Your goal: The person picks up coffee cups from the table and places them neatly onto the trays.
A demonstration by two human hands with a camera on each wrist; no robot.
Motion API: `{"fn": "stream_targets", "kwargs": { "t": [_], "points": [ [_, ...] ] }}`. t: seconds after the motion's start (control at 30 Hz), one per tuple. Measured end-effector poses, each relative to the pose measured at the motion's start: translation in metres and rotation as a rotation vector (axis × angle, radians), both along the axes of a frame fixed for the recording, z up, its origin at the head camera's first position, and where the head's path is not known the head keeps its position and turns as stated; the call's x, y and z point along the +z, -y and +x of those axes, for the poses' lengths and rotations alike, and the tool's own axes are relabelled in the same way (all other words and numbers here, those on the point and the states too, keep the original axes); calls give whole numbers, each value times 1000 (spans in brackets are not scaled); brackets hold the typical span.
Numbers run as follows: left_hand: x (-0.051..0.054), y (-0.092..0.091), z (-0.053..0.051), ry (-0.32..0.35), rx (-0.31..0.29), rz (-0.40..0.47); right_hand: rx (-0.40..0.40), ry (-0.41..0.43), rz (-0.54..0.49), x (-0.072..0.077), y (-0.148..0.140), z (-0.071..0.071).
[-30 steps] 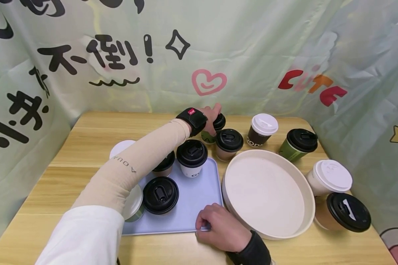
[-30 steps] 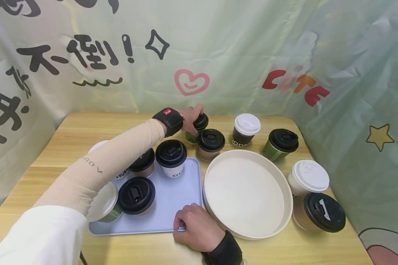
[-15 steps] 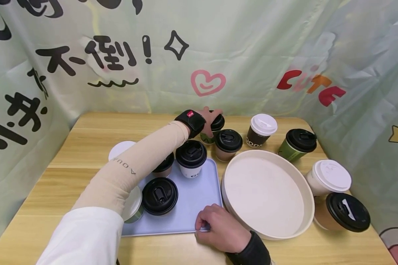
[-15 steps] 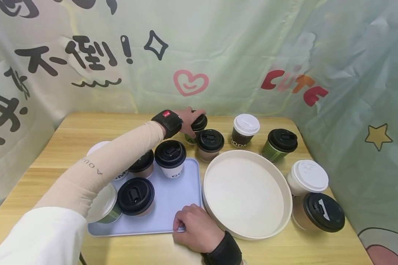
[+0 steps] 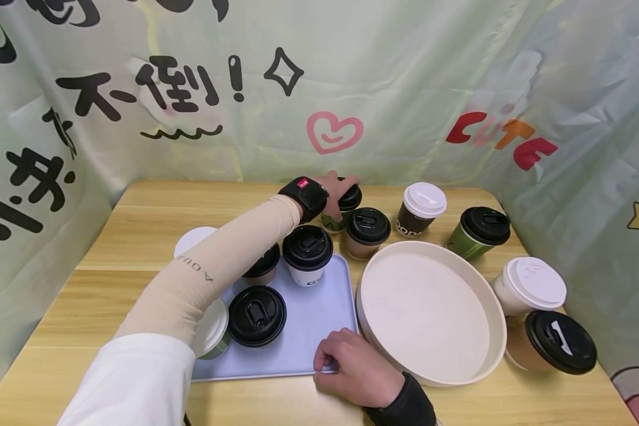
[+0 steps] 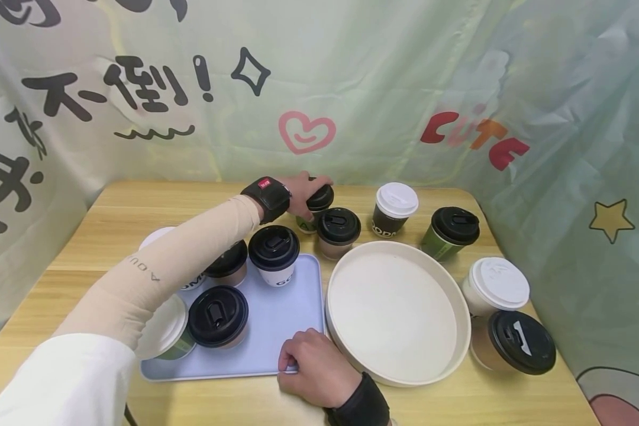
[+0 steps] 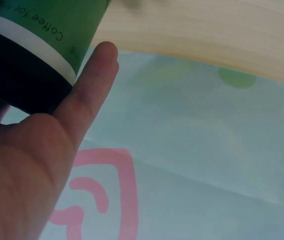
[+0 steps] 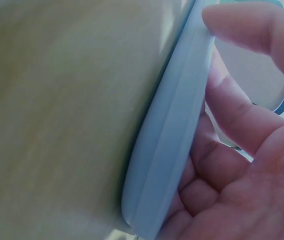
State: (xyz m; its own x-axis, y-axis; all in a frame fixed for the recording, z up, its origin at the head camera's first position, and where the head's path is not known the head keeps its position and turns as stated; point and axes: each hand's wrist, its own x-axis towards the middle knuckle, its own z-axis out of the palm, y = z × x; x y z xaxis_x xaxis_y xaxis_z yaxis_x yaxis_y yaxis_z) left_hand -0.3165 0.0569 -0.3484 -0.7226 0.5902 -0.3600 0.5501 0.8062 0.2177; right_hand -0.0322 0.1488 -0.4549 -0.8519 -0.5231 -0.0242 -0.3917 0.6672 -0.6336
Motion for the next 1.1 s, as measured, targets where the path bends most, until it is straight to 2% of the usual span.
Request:
{"fn": "stream_targets", "kwargs": {
  "t": [0.23,0.33,0.43,0.63,0.73,0.83,0.93,1.03,1.1],
  "points": [
    [6,2,-4,-13,6,60,-1,0,-5,1,0,0],
    [19,7,0,-36,3,99,-1,6,-5,1,0,0],
    [39,16,10,-55,-10,159,-4,18,-3,2,0,-1],
    [73,36,38,-109,-61,281,1,12,-6,1,0,-1],
    [86,45,57,-156,-71,318,7,-3,-6,0,0,0],
    [98,55,82,-191,-112,378,12,-6,-6,-1,0,0],
    [107,65,105,-213,-178,424,15,-4,-8,-1,0,0],
    [117,71,122,-221,-220,451,12,-11,-4,-1,0,1],
    [122,75,131,-254,-237,461,10,-14,-3,-1,1,1]
  ]
}}
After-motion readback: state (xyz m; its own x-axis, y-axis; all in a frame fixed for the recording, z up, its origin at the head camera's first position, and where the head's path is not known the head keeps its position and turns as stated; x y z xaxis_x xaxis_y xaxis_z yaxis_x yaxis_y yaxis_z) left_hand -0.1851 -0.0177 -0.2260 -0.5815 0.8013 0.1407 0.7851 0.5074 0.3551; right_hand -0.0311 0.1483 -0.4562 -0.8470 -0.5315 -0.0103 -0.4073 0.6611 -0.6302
